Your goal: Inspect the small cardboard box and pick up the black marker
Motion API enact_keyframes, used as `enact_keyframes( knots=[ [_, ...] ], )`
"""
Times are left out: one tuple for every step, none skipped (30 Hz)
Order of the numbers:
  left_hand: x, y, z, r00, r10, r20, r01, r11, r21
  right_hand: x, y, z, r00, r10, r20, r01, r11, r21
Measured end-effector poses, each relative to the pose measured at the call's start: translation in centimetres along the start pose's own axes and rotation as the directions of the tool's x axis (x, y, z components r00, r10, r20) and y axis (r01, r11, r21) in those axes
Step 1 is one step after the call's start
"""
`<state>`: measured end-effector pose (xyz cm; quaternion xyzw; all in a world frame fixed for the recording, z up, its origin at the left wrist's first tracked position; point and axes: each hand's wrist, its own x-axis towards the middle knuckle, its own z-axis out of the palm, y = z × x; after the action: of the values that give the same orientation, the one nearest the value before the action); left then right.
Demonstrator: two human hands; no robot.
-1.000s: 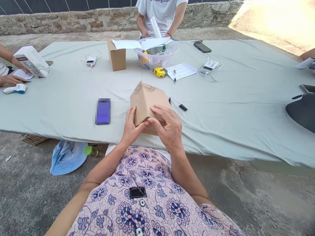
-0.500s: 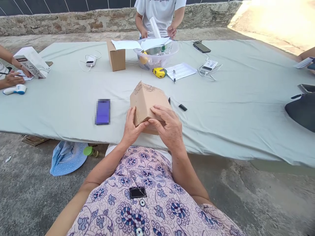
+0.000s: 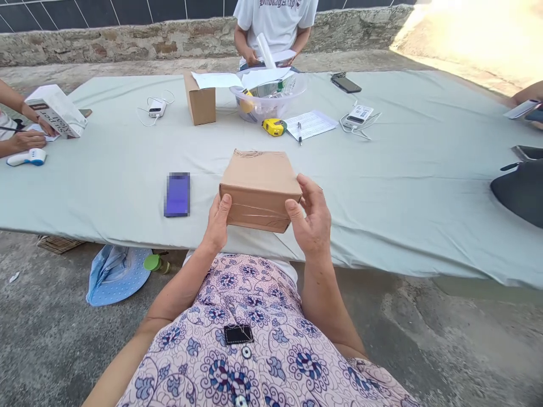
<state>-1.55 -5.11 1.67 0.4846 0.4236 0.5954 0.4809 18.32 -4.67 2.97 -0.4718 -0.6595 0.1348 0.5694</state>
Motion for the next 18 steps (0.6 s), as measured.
enact_keyframes(
  knots=[
    [0.0,0.0,0.0,0.999,-0.026,0.018,0.027,1.0,-0.011,-0.1,0.2,0.1,0.999,0.024,0.021,-0.025,0.998,0.054],
    [0.0,0.1,-0.1,0.998,-0.047,0.035,0.047,0.999,-0.008,-0.1,0.3,0.1,0.998,0.044,0.034,-0.047,0.995,0.09],
    [0.0,0.1,-0.1,0.997,-0.055,0.048,0.055,0.998,0.008,-0.1,0.3,0.2,0.998,0.059,0.038,-0.063,0.993,0.105],
    [-0.1,0.2,-0.2,0.998,-0.049,0.05,0.047,0.998,0.036,-0.2,0.3,0.2,0.997,0.072,0.036,-0.076,0.992,0.105],
    [-0.1,0.4,-0.2,0.999,-0.032,0.04,0.029,0.997,0.077,-0.2,0.2,0.2,0.996,0.082,0.032,-0.085,0.991,0.102],
    [-0.2,0.6,-0.2,1.0,-0.009,0.018,0.007,0.992,0.124,-0.3,0.1,0.3,0.996,0.087,0.031,-0.09,0.991,0.103],
    [-0.2,0.8,-0.3,1.0,0.02,-0.014,-0.017,0.985,0.171,-0.3,0.1,0.3,0.996,0.087,0.031,-0.09,0.99,0.112],
    [-0.2,1.0,-0.2,0.998,0.052,-0.043,-0.041,0.977,0.209,-0.4,0.1,0.3,0.996,0.082,0.032,-0.086,0.988,0.125],
    [-0.3,1.3,-0.2,0.995,0.081,-0.063,-0.064,0.97,0.235,-0.5,0.1,0.4,0.996,0.077,0.033,-0.081,0.987,0.138],
    [-0.3,1.5,-0.2,0.992,0.106,-0.073,-0.085,0.965,0.248,-0.6,0.2,0.5,0.997,0.073,0.033,-0.077,0.986,0.147],
    [-0.3,1.7,-0.1,0.99,0.124,-0.074,-0.102,0.962,0.252,-0.7,0.3,0.6,0.997,0.07,0.031,-0.074,0.986,0.152],
    [-0.2,1.9,-0.1,0.988,0.135,-0.074,-0.113,0.961,0.253,-0.8,0.4,0.6,0.997,0.071,0.03,-0.074,0.985,0.155],
    [-0.2,2.0,0.0,0.987,0.14,-0.078,-0.116,0.96,0.255,-0.9,0.5,0.7,0.997,0.072,0.029,-0.076,0.985,0.157],
    [-0.1,2.1,0.0,0.986,0.14,-0.089,-0.113,0.959,0.258,-0.9,0.5,0.8,0.997,0.074,0.029,-0.078,0.984,0.158],
    [0.0,2.2,0.0,0.985,0.141,-0.103,-0.109,0.959,0.263,-1.0,0.5,0.8,0.997,0.074,0.028,-0.078,0.984,0.16],
    [0.0,2.3,0.0,0.983,0.144,-0.116,-0.109,0.958,0.267,-1.1,0.5,0.9,0.997,0.072,0.026,-0.076,0.984,0.161],
    [0.0,2.4,0.0,0.981,0.152,-0.125,-0.114,0.956,0.271,-1.1,0.4,0.9,0.997,0.068,0.025,-0.071,0.985,0.158],
    [0.1,2.5,0.1,0.978,0.162,-0.13,-0.122,0.953,0.276,-1.2,0.3,0.9,0.998,0.063,0.022,-0.066,0.986,0.151]
  ],
)
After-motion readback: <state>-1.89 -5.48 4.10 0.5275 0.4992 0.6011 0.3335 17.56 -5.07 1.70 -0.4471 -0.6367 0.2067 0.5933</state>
